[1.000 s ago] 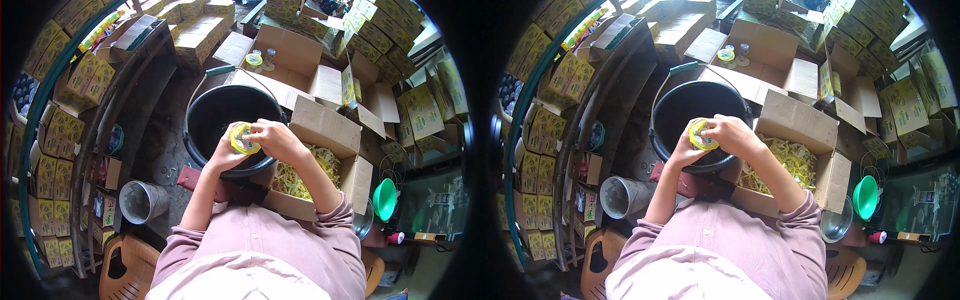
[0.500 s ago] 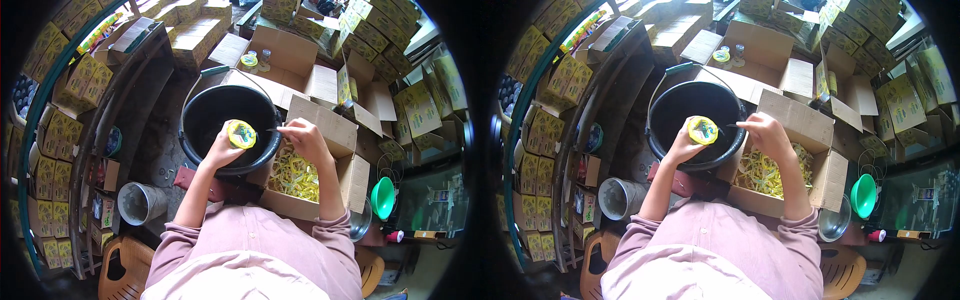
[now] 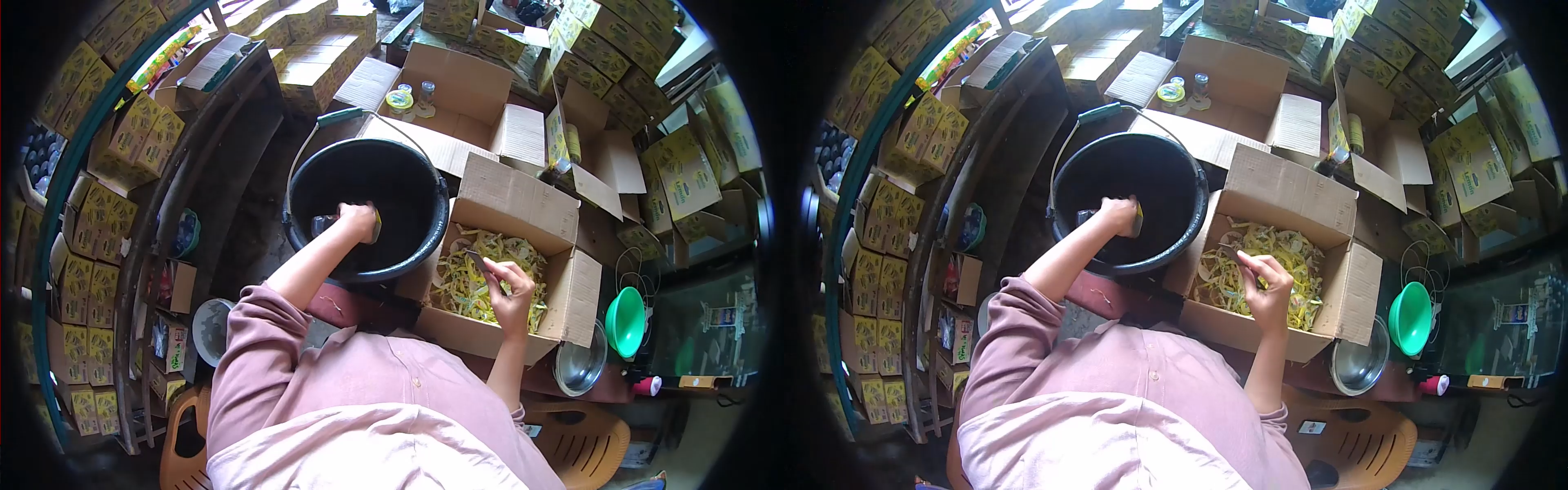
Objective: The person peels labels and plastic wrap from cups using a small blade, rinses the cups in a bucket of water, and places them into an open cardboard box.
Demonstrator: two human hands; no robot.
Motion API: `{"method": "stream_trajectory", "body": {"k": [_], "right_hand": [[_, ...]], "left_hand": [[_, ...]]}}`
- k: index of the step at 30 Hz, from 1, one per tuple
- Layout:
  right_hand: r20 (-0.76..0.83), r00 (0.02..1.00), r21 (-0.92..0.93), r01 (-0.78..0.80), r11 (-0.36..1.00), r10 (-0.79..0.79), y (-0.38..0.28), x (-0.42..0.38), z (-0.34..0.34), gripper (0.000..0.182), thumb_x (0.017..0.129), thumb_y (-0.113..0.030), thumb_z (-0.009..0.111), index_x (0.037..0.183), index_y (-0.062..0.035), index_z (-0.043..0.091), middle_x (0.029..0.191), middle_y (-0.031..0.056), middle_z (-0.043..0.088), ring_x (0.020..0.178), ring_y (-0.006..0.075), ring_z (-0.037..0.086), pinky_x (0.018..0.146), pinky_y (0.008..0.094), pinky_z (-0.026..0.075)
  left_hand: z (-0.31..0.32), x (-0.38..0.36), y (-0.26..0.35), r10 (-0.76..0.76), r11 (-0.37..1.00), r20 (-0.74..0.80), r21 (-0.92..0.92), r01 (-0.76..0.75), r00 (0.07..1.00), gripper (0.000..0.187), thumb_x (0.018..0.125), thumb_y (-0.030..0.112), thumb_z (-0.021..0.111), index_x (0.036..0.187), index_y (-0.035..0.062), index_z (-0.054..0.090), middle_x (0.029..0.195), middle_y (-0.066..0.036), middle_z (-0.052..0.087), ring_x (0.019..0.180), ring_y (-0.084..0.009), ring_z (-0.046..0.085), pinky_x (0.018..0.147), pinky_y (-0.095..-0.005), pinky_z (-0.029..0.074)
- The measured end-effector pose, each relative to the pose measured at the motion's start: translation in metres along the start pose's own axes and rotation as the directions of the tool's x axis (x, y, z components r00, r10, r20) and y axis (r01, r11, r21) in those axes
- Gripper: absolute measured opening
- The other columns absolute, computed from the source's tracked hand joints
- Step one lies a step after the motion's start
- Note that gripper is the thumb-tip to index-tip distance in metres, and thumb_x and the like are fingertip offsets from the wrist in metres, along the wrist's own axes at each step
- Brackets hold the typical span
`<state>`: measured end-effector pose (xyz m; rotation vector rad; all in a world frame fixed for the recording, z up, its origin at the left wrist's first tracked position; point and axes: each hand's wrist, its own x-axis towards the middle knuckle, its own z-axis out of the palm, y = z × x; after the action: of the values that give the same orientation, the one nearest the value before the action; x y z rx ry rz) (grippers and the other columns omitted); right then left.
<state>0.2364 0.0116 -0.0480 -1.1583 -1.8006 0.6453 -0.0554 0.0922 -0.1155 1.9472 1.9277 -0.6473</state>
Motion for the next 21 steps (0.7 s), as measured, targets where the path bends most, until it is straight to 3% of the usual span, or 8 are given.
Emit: {"method": "stream_trajectory", "body": {"k": [6,21], "right_hand": [[-0.006,0.996,0.019,-0.085,0.996,0.085,0.006,-0.017,-0.004,0.028,0.069,0.011,0.062,0.093,-0.0032,0.067,0.074,0.006,0.061,0.065,0.0107,0.055,0.06,0.022,0.043],[0.017,0.997,0.06,-0.073,0.996,0.072,0.006,-0.022,0.003,0.029,0.069,0.011,0.061,0.094,-0.0024,0.066,0.073,0.0054,0.059,0.065,0.0103,0.055,0.06,0.0217,0.043]], "left_hand": [[-0.015,0.0,0.006,-0.035,0.992,0.113,0.123,0.021,0.993,0.068,0.066,0.025,0.071,0.12,-0.0016,0.039,0.111,-0.012,0.058,0.1,-0.0259,0.058,0.078,-0.0457,0.042],[-0.023,-0.015,0.01,-0.14,0.934,0.023,0.334,0.125,0.99,0.067,0.06,0.027,0.076,0.113,0.0017,0.044,0.103,-0.01,0.06,0.094,-0.024,0.058,0.074,-0.0441,0.041]]}}
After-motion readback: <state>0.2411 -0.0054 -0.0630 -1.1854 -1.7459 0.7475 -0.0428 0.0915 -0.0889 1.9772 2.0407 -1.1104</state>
